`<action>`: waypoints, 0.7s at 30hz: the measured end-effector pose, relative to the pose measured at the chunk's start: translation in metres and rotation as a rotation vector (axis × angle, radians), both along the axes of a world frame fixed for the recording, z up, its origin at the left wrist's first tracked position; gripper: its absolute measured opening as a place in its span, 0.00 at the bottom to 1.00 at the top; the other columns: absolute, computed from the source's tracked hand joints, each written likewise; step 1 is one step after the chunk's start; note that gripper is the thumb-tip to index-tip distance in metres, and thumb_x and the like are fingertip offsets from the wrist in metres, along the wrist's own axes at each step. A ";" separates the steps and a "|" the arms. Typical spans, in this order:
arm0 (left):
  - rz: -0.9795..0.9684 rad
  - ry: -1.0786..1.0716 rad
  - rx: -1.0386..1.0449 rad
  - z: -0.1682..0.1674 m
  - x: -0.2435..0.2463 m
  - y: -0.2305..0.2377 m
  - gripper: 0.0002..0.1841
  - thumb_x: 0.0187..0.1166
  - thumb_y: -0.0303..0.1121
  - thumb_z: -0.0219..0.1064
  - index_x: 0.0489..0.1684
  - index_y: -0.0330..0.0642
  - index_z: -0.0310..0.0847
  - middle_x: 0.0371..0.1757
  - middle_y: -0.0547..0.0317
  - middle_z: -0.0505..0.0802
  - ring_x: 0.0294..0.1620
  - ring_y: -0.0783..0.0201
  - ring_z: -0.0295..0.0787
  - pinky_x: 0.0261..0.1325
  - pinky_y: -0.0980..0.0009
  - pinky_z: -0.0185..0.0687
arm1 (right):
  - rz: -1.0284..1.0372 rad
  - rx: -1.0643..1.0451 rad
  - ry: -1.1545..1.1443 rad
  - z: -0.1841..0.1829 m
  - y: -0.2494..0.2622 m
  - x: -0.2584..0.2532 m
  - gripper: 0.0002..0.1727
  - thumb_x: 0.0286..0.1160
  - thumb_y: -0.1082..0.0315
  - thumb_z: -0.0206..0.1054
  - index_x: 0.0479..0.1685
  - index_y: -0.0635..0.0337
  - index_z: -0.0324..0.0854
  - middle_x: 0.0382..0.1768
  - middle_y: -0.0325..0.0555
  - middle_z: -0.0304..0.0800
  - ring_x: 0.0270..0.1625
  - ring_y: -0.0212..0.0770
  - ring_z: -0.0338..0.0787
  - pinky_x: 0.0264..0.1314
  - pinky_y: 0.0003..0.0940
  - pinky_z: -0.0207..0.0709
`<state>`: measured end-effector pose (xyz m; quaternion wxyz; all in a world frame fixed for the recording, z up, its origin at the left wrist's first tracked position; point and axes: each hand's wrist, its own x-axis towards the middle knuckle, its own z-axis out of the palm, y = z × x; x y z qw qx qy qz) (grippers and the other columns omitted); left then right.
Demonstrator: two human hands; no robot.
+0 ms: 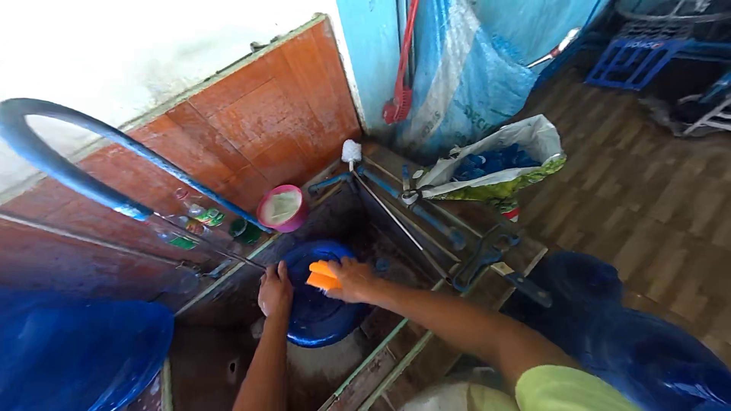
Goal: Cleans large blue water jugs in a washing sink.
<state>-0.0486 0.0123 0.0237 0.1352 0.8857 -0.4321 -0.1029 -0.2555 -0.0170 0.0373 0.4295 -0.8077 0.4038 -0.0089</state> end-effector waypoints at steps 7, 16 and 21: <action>0.092 -0.102 0.167 0.002 0.017 -0.046 0.38 0.91 0.61 0.42 0.77 0.33 0.77 0.81 0.28 0.77 0.89 0.30 0.59 0.85 0.24 0.39 | -0.326 -0.057 -0.038 0.014 -0.003 -0.127 0.45 0.73 0.47 0.74 0.88 0.59 0.63 0.77 0.63 0.77 0.77 0.61 0.80 0.79 0.60 0.72; 0.123 0.169 -0.037 0.000 0.036 -0.044 0.39 0.78 0.54 0.71 0.79 0.30 0.72 0.92 0.28 0.57 0.94 0.30 0.41 0.87 0.27 0.33 | -0.746 -0.159 0.245 -0.043 -0.058 -0.265 0.48 0.80 0.48 0.70 0.95 0.57 0.49 0.78 0.77 0.71 0.77 0.77 0.75 0.76 0.73 0.67; 0.246 0.237 0.126 0.009 0.033 -0.011 0.50 0.75 0.61 0.71 0.88 0.31 0.59 0.88 0.24 0.63 0.87 0.25 0.58 0.81 0.24 0.53 | -0.606 -0.380 0.250 -0.019 -0.062 -0.235 0.44 0.85 0.47 0.64 0.92 0.66 0.54 0.83 0.81 0.61 0.85 0.81 0.61 0.85 0.76 0.50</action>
